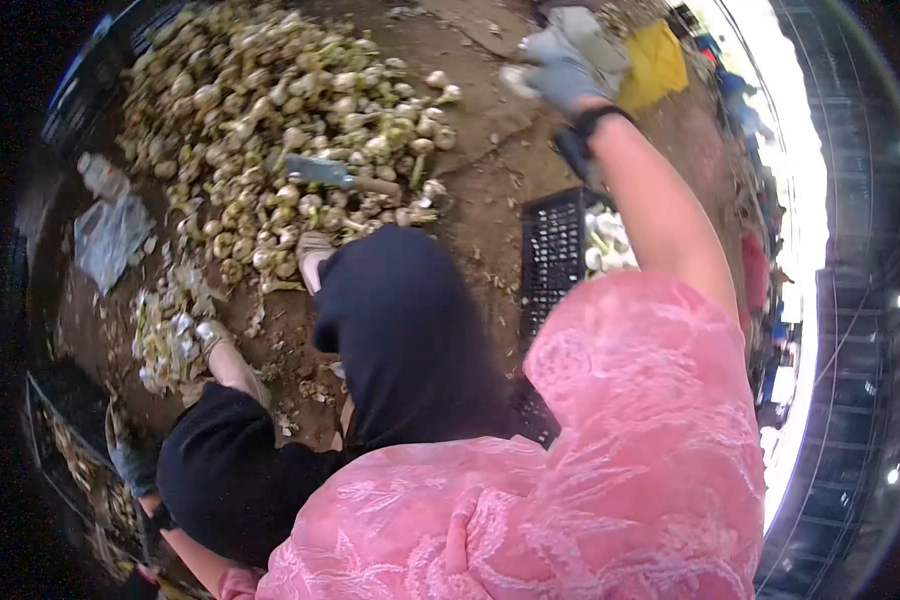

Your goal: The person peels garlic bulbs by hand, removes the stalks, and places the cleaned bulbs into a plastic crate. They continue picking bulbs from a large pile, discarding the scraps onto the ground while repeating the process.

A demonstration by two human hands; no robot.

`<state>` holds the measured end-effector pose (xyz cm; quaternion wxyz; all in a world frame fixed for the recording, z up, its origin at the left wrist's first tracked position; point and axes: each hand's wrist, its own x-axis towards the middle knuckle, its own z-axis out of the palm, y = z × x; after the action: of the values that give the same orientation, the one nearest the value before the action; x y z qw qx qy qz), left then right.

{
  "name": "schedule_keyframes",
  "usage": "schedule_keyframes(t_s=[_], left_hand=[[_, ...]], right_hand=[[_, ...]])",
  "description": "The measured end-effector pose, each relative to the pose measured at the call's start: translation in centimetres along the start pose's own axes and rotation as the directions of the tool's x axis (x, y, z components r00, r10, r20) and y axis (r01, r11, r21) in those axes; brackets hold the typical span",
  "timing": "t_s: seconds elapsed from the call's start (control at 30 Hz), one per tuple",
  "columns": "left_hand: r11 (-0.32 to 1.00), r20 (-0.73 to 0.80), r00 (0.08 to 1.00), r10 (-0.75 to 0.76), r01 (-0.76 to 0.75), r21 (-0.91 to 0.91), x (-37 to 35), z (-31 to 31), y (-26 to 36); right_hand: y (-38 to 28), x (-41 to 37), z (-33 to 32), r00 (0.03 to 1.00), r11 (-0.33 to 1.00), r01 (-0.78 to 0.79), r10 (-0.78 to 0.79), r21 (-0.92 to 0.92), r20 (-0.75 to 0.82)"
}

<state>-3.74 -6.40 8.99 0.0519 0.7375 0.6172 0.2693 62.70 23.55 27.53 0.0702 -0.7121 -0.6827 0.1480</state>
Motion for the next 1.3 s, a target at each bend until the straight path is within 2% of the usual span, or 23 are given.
schedule_keyframes(t_s=[0.1,0.17,0.23,0.27,0.3,0.33,0.37,0.4,0.43,0.47,0.6,0.63,0.67,0.77,0.8,0.83,0.9,0.93,0.97,1.0,1.07,1.13,1.3], left_hand=[[0.991,-0.080,0.989,-0.128,0.125,-0.042,-0.3,0.1,-0.4],[-0.200,0.456,0.571,-0.683,0.454,-0.868,1.0,-0.8,-0.7],[-0.146,0.431,0.516,-0.740,0.502,-0.852,3.4,-1.3,0.1],[-0.105,0.386,0.443,-0.809,0.538,-0.836,4.8,-2.1,0.6],[0.222,0.127,0.539,-0.833,0.536,-0.814,7.9,-3.3,6.8],[0.358,-0.006,0.566,-0.824,0.513,-0.781,9.5,-4.1,7.0],[0.220,0.229,0.642,-0.732,0.540,-0.812,10.7,-6.8,5.6],[0.553,0.015,0.784,-0.620,0.451,-0.701,11.1,-7.9,1.4],[0.811,-0.141,0.891,-0.432,0.316,-0.493,11.5,-8.9,-1.4],[0.164,0.262,0.800,-0.541,0.405,-0.900,14.4,-12.3,2.5],[0.184,0.056,0.835,-0.547,0.186,-0.965,21.3,-16.4,9.7],[0.021,0.258,0.933,0.251,0.262,-0.965,24.3,-17.3,9.9],[0.025,0.212,0.941,0.263,0.213,-0.977,25.8,-16.6,12.0],[0.956,-0.172,0.984,-0.047,-0.006,-0.292,28.0,-11.5,13.0],[0.464,-0.162,0.957,-0.241,-0.033,-0.885,29.3,-9.2,8.4],[0.471,-0.169,0.954,-0.246,-0.035,-0.881,29.5,-7.0,8.9],[-0.326,0.344,0.895,-0.283,0.247,-0.912,30.0,-1.5,13.3],[0.003,0.239,0.942,-0.235,0.247,-0.969,29.3,1.7,14.9],[-0.364,0.385,0.792,-0.475,0.222,-0.905,28.2,4.9,16.1],[-0.133,0.303,0.885,-0.355,0.273,-0.953,26.8,8.8,14.3],[-0.570,0.571,0.584,-0.577,0.213,-0.794,23.7,12.7,17.9],[-0.891,0.736,0.502,-0.454,-0.275,-0.361,16.7,22.8,10.8],[-0.848,0.845,0.073,-0.530,-0.062,-0.527,11.3,23.7,12.5]], right_hand=[[18.2,-9.2,-3.6,0.921,0.941,-0.297,0.327,0.164,-0.211],[22.4,-16.7,-2.4,0.692,0.675,-0.574,0.702,0.463,-0.168],[30.7,-22.7,0.2,0.584,0.541,-0.605,0.800,0.585,-0.136],[31.7,-25.7,1.3,0.792,0.771,-0.609,0.583,-0.183,-0.178],[32.4,-27.4,2.4,0.932,0.531,-0.189,0.362,-0.826,0.019],[32.9,-28.1,3.4,0.944,0.560,-0.170,0.328,-0.811,0.028],[33.5,-28.4,4.9,0.823,0.828,-0.551,0.519,-0.105,-0.230],[34.2,-27.8,6.7,0.603,0.534,-0.485,0.778,0.692,-0.177],[34.2,-26.5,7.0,0.583,0.519,-0.576,0.802,0.632,-0.127],[34.3,-25.6,6.7,0.553,0.502,-0.665,0.829,0.553,-0.087],[36.7,-22.5,8.0,0.928,0.921,-0.318,0.253,-0.225,-0.275],[35.5,-21.6,8.6,0.926,0.860,-0.377,0.361,-0.344,-0.110],[33.4,-20.6,8.3,0.878,0.781,-0.403,0.476,-0.477,0.037],[26.4,-15.0,6.0,0.696,0.597,-0.487,0.706,-0.637,0.129],[25.4,-13.6,5.8,0.694,0.565,-0.521,0.717,-0.640,0.069],[22.3,-12.6,4.9,0.820,0.668,-0.413,0.568,-0.619,0.066],[21.7,-9.7,6.4,0.961,0.868,-0.262,0.275,-0.421,-0.029],[20.7,-7.9,7.7,0.989,0.940,-0.144,0.131,-0.310,-0.064],[19.2,-5.6,9.0,0.996,0.984,-0.087,0.091,-0.154,0.018],[16.6,-3.7,10.1,0.997,0.998,-0.030,0.033,-0.049,0.064],[11.7,0.6,13.2,0.984,0.991,0.039,-0.059,0.127,0.166],[5.9,4.1,15.9,0.963,0.940,0.098,-0.172,0.327,0.206],[-4.3,14.6,24.2,0.959,0.968,0.194,-0.221,0.157,0.177]])
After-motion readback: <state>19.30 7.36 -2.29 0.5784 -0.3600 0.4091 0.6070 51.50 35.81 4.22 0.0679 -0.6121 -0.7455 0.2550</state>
